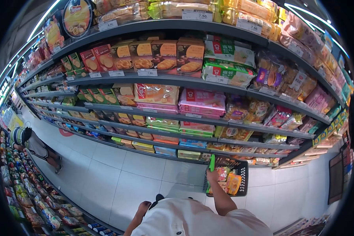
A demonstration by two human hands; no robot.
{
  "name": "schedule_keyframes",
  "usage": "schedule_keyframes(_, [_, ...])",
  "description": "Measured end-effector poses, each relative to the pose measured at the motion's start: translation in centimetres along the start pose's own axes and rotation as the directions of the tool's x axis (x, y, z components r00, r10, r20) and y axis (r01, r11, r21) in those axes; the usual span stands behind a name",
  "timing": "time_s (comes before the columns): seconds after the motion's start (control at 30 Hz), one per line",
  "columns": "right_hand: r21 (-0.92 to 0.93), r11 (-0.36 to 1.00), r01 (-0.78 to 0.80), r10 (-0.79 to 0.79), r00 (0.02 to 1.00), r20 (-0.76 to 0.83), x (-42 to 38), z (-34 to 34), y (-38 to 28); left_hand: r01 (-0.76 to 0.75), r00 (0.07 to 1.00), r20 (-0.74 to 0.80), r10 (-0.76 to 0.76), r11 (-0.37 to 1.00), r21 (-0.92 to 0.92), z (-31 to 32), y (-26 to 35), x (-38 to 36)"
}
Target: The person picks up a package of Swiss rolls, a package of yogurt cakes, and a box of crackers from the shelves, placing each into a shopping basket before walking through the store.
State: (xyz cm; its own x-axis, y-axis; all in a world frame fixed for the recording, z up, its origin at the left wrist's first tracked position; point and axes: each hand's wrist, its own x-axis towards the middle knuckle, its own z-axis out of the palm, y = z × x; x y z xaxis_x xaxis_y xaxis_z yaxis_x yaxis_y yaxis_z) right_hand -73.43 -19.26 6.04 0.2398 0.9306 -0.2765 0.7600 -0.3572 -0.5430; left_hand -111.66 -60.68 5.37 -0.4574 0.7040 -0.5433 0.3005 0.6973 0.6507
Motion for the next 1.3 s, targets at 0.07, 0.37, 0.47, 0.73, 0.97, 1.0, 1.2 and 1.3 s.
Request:
schedule_keyframes(0.07, [-0.013,1.0,0.002,-0.002,1.0,-0.002,0.7,0.8,0.6,-0.006,1.0,0.004,0.006,1.0,-0.007,0.1,-1.1,0.6])
schedule_keyframes(0.37, [0.179,0.976,-0.127,0.097,0.982,0.164,1.6,1.4,1.0,0.059,0.998,-0.017,-0.059,0.998,-0.023,-0.8,-1.6,0.4])
schedule_keyframes(0.47, [0.149,0.986,-0.078,0.066,0.995,0.079,3.2,4.1,3.5,0.082,0.997,-0.016,-0.082,0.996,-0.023,-1.2,-1.0,0.2])
schedule_keyframes(0.73, [0.221,0.97,-0.106,0.079,0.989,0.129,2.3,2.9,2.0,0.104,0.994,-0.025,-0.105,0.994,-0.041,-1.4,-1.5,0.3])
schedule_keyframes(0.97, [0.278,0.951,-0.137,0.093,0.981,0.168,1.2,1.8,0.8,0.063,0.997,-0.033,-0.065,0.996,-0.058,-1.1,-1.8,-0.6])
schedule_keyframes(1.0, [0.282,0.95,-0.136,0.089,0.981,0.172,1.3,1.9,1.0,0.073,0.997,-0.022,-0.075,0.995,-0.061,-1.1,-1.7,-0.8])
schedule_keyframes(1.2, [0.346,0.924,-0.161,0.082,0.969,0.231,0.5,1.0,0.2,0.075,0.996,-0.038,-0.076,0.997,-0.03,-1.0,-1.9,-1.6])
schedule_keyframes(1.3, [0.346,0.921,-0.178,0.093,0.965,0.247,0.4,0.9,0.1,0.121,0.992,-0.03,-0.123,0.99,-0.066,-1.0,-1.8,-2.1])
